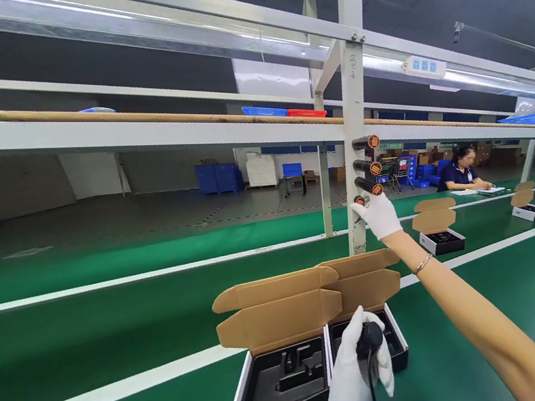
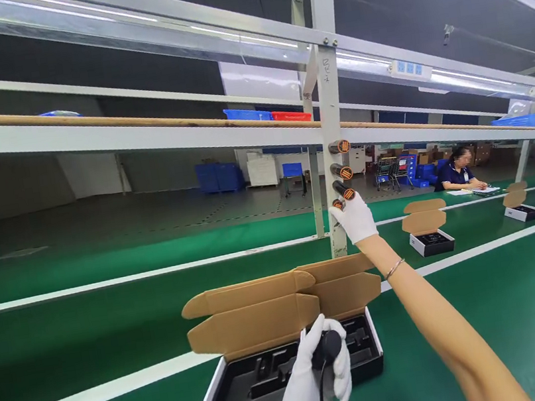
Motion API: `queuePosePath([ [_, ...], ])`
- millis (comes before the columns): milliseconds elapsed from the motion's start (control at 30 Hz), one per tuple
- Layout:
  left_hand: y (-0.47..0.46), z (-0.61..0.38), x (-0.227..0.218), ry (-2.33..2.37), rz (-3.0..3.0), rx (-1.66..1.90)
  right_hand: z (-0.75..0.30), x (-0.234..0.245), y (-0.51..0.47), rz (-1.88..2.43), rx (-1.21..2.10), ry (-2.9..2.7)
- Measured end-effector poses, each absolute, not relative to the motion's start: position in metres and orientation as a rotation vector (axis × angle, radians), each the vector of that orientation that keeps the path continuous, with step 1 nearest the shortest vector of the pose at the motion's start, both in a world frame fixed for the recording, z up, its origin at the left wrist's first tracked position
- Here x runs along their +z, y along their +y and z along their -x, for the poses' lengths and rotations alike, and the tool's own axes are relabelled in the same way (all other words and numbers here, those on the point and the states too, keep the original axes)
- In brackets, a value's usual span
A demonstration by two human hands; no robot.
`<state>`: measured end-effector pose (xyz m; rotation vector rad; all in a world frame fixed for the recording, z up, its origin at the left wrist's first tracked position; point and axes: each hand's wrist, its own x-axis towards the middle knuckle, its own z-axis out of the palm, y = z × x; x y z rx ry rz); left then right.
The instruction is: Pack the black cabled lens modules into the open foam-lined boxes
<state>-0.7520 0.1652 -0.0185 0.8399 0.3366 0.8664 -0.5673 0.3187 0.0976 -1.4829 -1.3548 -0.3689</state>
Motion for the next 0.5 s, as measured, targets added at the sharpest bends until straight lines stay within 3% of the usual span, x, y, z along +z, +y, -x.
queuePosePath([
  [233,0.180,0.758,-0.024,0.224,-0.686,0.824,0.569,0.099,0.264,1.420,-0.107,-1.474],
  [500,0.171,0.744,-0.032,0.269,-0.586,0.692,0.634,0.045,0.106,1.628,0.198,-1.961],
])
